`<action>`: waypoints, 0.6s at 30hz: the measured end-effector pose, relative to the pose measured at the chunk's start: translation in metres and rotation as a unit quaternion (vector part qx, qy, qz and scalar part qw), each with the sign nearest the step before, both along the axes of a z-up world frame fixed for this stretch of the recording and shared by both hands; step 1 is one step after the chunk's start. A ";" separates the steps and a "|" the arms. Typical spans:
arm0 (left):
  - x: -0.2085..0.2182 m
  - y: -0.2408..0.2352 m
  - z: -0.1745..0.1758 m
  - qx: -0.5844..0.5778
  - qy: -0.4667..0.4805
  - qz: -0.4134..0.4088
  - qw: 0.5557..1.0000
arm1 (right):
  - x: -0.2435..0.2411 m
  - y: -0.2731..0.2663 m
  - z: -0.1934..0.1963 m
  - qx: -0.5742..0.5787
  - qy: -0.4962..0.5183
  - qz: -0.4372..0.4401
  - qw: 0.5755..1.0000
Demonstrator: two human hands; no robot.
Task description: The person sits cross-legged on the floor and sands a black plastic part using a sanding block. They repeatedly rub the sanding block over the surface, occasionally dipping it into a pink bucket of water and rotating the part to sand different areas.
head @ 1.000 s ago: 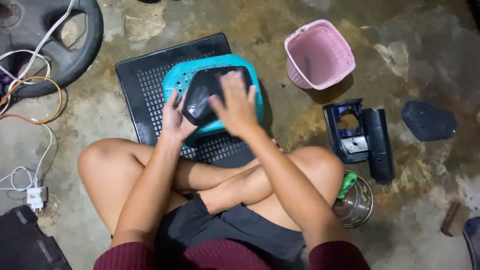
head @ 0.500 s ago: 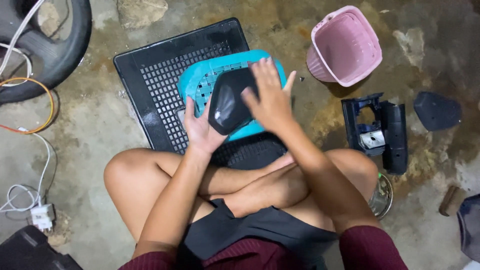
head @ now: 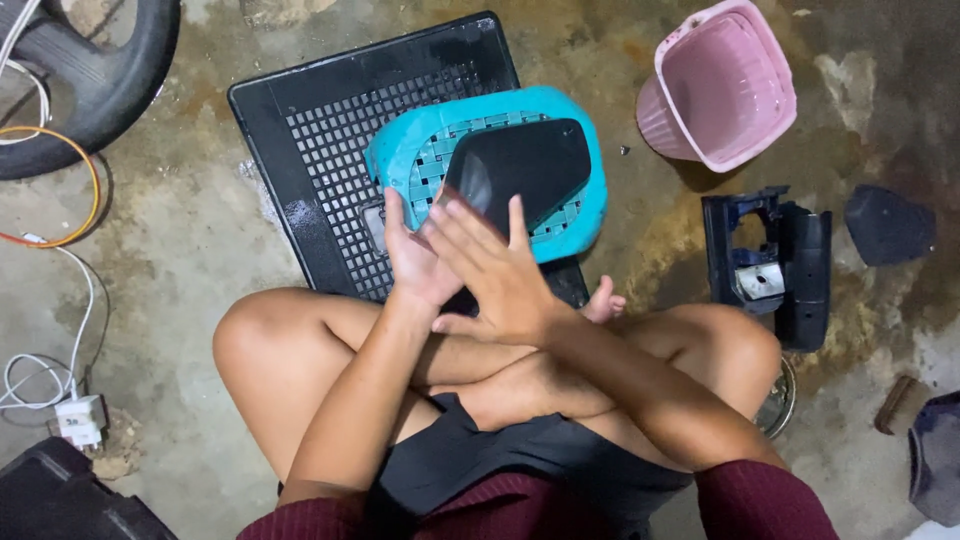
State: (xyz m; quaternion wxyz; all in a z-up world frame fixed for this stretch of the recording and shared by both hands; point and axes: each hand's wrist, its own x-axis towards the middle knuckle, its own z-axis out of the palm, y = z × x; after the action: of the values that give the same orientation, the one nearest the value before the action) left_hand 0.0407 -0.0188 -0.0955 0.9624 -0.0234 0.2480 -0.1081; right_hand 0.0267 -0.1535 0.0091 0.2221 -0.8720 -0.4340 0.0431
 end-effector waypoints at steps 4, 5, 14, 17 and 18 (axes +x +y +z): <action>-0.009 -0.005 0.065 0.005 0.026 -0.016 1.000 | 0.050 -0.029 -0.003 -0.010 -0.055 -0.042 0.998; -0.009 -0.006 0.091 0.007 0.020 -0.013 1.000 | 0.062 -0.039 -0.002 -0.001 -0.032 -0.090 0.995; -0.004 -0.004 0.081 0.025 0.025 -0.017 0.999 | 0.050 -0.029 -0.009 0.016 -0.061 -0.037 0.997; -0.014 -0.008 0.089 0.001 -0.023 -0.026 0.999 | 0.069 -0.039 0.000 -0.006 -0.056 -0.138 0.989; -0.005 -0.007 0.078 -0.017 -0.086 -0.037 0.996 | 0.080 -0.037 0.007 -0.025 -0.041 -0.191 0.981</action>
State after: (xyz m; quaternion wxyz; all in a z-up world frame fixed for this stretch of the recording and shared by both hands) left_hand 0.0357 -0.0260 -0.0177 0.9750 -0.0209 0.1635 -0.1491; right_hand 0.1065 -0.1901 0.0156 0.1866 -0.9450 -0.2674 -0.0252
